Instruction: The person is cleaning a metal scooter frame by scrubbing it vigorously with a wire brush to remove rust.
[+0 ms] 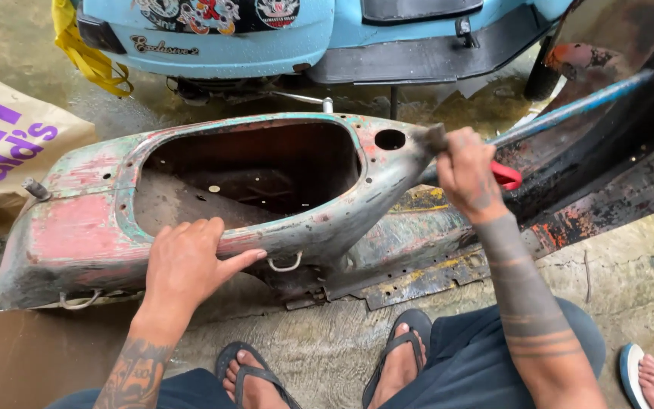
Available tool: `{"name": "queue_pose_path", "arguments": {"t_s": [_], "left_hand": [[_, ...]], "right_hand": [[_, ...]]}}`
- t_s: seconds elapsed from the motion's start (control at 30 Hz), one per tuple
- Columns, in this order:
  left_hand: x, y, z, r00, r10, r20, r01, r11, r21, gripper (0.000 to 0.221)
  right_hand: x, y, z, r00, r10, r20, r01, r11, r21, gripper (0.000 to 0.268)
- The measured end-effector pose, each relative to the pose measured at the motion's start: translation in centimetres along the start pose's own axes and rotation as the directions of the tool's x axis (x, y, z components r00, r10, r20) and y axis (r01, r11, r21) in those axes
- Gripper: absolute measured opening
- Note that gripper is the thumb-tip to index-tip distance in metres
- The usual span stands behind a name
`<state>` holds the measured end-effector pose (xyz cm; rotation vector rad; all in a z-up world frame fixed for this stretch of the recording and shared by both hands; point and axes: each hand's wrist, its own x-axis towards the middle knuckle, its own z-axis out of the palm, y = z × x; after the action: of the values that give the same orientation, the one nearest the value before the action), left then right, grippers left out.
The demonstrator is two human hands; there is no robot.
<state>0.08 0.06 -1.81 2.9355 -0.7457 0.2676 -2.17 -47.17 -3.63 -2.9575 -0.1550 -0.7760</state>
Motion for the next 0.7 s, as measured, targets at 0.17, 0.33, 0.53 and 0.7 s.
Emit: {"name": "queue_pose_path", "arguments": {"t_s": [0.17, 0.33, 0.53, 0.7], "left_hand": [[0.2, 0.1, -0.1, 0.999, -0.025, 0.021, 0.025, 1.000, -0.006, 0.070], [-0.2, 0.3, -0.4, 0.999, -0.028, 0.045, 0.028, 1.000, 0.007, 0.070], [-0.2, 0.5, -0.7, 0.993, -0.047, 0.111, 0.045, 0.999, 0.019, 0.071], [0.2, 0.3, -0.8, 0.989, -0.058, 0.135, 0.057, 0.998, 0.018, 0.071]], "right_hand": [[-1.4, -1.0, 2.1, 0.997, -0.059, 0.040, 0.060, 0.998, -0.002, 0.012], [-2.0, -0.4, 1.8, 0.996, 0.079, -0.042, -0.075, 0.994, 0.086, 0.010], [-2.4, -0.4, 2.6, 0.997, 0.006, -0.071, 0.005, 0.988, 0.153, 0.015], [-2.3, -7.3, -1.3, 0.999, 0.030, -0.028, -0.015, 0.903, 0.430, 0.009]]}}
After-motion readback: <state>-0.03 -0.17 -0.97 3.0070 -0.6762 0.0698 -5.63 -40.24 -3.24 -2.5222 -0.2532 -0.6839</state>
